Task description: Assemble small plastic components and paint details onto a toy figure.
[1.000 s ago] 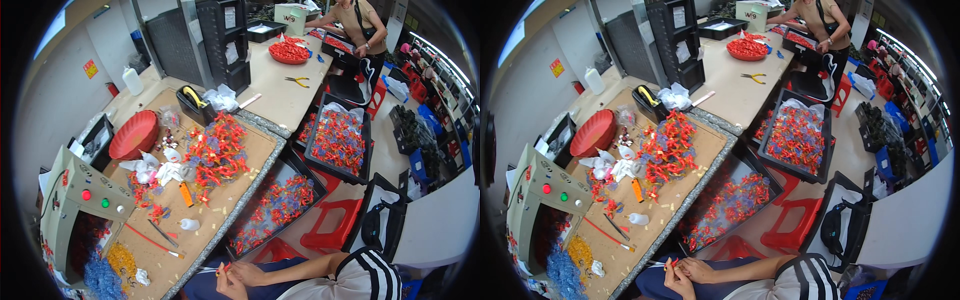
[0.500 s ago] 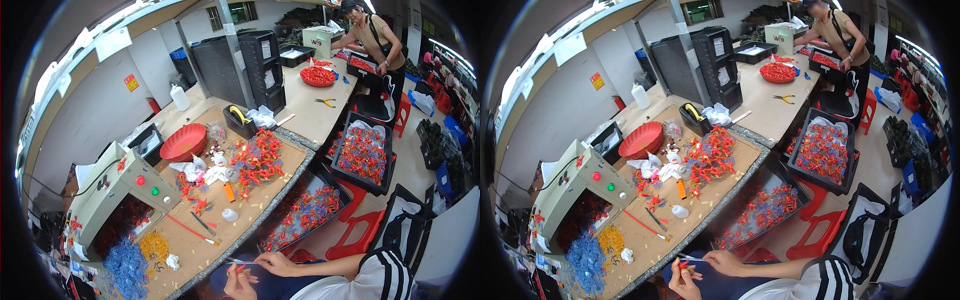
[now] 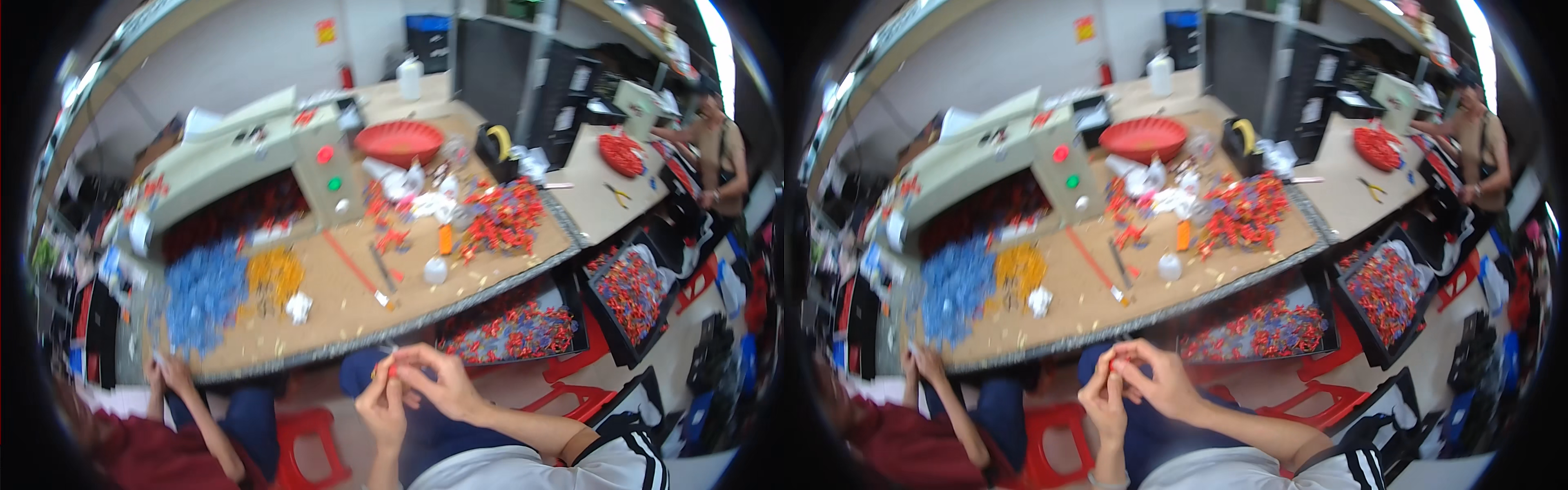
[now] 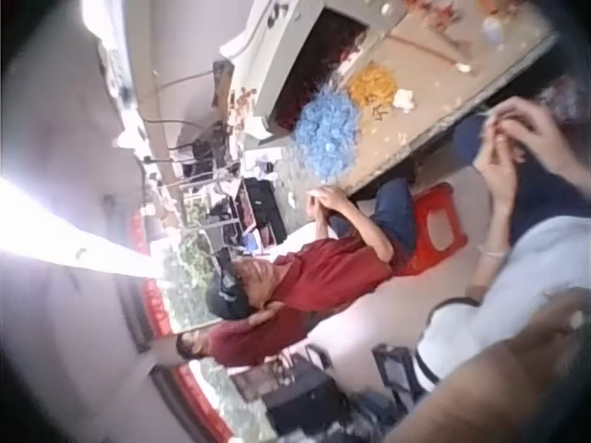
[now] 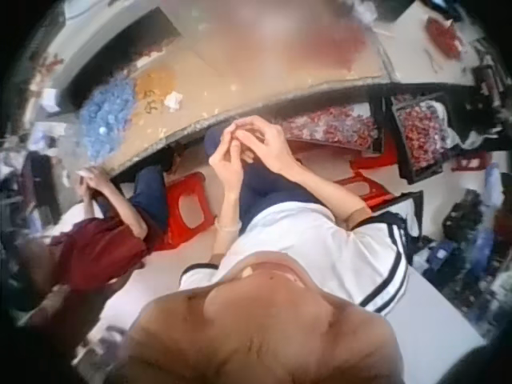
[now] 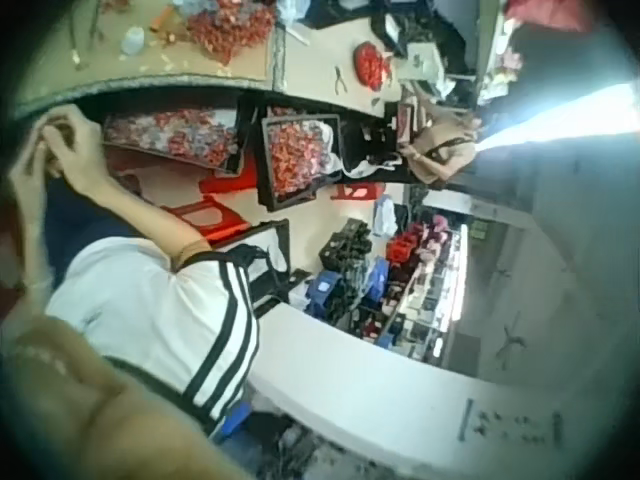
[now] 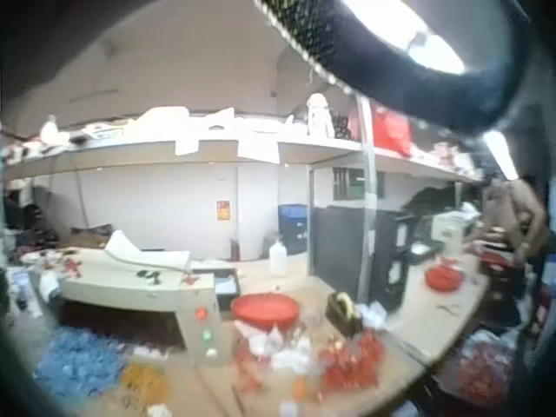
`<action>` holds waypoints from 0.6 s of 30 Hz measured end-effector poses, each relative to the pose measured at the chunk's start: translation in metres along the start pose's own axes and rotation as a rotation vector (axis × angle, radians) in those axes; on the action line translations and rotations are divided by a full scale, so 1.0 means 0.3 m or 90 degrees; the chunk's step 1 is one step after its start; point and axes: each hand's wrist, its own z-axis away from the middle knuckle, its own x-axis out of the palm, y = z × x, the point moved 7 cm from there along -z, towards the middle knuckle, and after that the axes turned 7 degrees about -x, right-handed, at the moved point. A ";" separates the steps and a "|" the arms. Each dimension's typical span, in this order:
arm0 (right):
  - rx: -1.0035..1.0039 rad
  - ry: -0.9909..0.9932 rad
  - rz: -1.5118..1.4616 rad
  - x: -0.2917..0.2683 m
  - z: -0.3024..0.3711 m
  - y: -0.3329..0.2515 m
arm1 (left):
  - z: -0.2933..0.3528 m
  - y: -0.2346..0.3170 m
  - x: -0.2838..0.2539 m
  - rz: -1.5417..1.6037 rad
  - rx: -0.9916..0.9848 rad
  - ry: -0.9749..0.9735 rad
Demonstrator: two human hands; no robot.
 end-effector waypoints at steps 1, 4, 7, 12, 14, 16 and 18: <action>-0.035 -0.006 0.013 0.013 -0.007 -0.011 | 0.004 0.014 -0.017 -0.002 0.003 0.011; -0.011 0.009 0.013 0.010 -0.027 -0.021 | -0.002 0.027 -0.027 0.005 0.011 0.017; 0.013 0.013 0.014 0.006 -0.049 -0.016 | -0.010 0.039 -0.024 -0.021 0.031 0.028; 0.009 0.030 0.046 -0.037 -0.081 -0.004 | -0.035 0.049 0.014 -0.081 0.058 0.010; 0.018 0.030 0.051 -0.052 -0.088 0.007 | -0.047 0.044 0.023 -0.088 0.044 0.007; 0.022 0.037 0.080 -0.067 -0.091 0.029 | -0.053 0.033 0.029 -0.101 0.028 -0.001; 0.060 0.040 0.082 -0.081 -0.097 0.034 | -0.063 0.024 0.038 -0.105 0.027 -0.001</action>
